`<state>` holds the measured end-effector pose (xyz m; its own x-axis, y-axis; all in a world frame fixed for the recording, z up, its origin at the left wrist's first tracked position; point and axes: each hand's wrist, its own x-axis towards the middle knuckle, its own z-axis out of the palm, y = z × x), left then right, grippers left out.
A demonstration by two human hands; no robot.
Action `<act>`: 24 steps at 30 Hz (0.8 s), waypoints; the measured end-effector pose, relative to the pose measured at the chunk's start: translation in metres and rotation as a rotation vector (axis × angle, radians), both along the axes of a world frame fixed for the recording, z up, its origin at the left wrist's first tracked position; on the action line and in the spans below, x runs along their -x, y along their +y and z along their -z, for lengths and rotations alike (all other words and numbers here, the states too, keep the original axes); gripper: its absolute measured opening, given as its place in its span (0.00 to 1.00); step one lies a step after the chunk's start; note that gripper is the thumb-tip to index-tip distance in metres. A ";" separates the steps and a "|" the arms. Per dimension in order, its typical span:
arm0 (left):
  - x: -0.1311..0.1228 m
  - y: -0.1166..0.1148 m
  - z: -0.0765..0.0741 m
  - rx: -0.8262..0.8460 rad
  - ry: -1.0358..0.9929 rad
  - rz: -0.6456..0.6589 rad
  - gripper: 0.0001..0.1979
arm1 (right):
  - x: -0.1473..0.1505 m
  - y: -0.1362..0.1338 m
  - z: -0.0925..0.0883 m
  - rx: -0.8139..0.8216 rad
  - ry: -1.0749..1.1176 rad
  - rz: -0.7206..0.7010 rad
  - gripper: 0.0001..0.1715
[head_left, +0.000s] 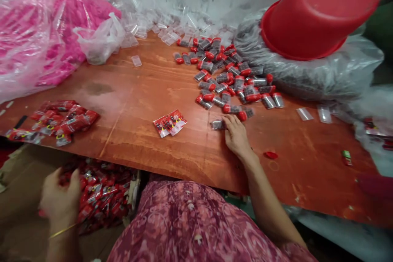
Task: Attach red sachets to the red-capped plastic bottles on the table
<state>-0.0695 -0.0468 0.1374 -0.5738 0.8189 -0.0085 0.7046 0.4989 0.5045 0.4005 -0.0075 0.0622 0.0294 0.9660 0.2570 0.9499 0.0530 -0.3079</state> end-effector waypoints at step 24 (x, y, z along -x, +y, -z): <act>-0.217 0.118 0.034 -0.051 0.219 0.920 0.15 | 0.086 -0.007 -0.026 -0.368 0.285 -0.120 0.10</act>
